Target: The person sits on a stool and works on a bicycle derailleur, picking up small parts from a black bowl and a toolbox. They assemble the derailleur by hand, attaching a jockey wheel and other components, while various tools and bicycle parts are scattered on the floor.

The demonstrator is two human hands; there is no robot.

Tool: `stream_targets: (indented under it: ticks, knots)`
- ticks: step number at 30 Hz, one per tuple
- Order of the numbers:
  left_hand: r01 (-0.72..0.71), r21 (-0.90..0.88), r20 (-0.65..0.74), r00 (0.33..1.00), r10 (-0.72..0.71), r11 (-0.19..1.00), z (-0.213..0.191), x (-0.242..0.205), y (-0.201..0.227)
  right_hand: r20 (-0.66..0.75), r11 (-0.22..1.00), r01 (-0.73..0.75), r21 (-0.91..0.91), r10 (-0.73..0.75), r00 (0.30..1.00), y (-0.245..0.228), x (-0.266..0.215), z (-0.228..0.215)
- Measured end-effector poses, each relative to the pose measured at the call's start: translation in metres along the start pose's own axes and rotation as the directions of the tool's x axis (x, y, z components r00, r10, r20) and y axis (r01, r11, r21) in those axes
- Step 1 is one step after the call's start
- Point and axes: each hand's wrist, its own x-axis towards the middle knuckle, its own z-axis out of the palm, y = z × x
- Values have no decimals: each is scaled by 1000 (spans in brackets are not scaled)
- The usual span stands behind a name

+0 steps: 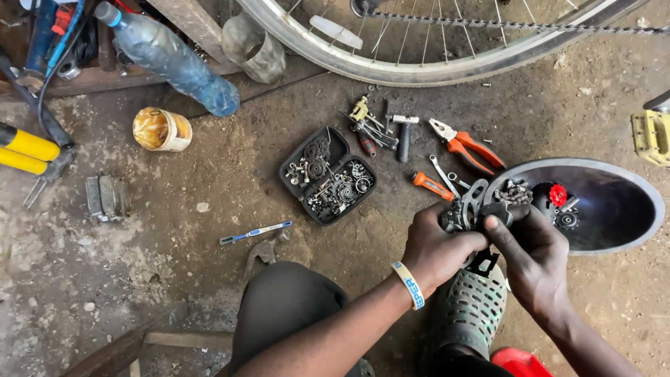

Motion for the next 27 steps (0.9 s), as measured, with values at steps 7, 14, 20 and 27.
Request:
stream_targets:
  ticks: [7,14,20,27]
  knots:
    - [15,-72,-9,1000,-16,997,0,-9,11,-107,929,-182,322,227,968,-25,11,10]
    - [100,62,-11,995,-99,993,-3,-8,16,-179,849,-281,447,393,902,-12,24,0]
    - [146,61,18,989,-148,987,-3,-10,18,-193,887,-269,375,359,913,-15,21,4]
    - [99,-74,34,995,-97,992,-4,-1,12,-224,885,-333,326,415,882,-18,25,1]
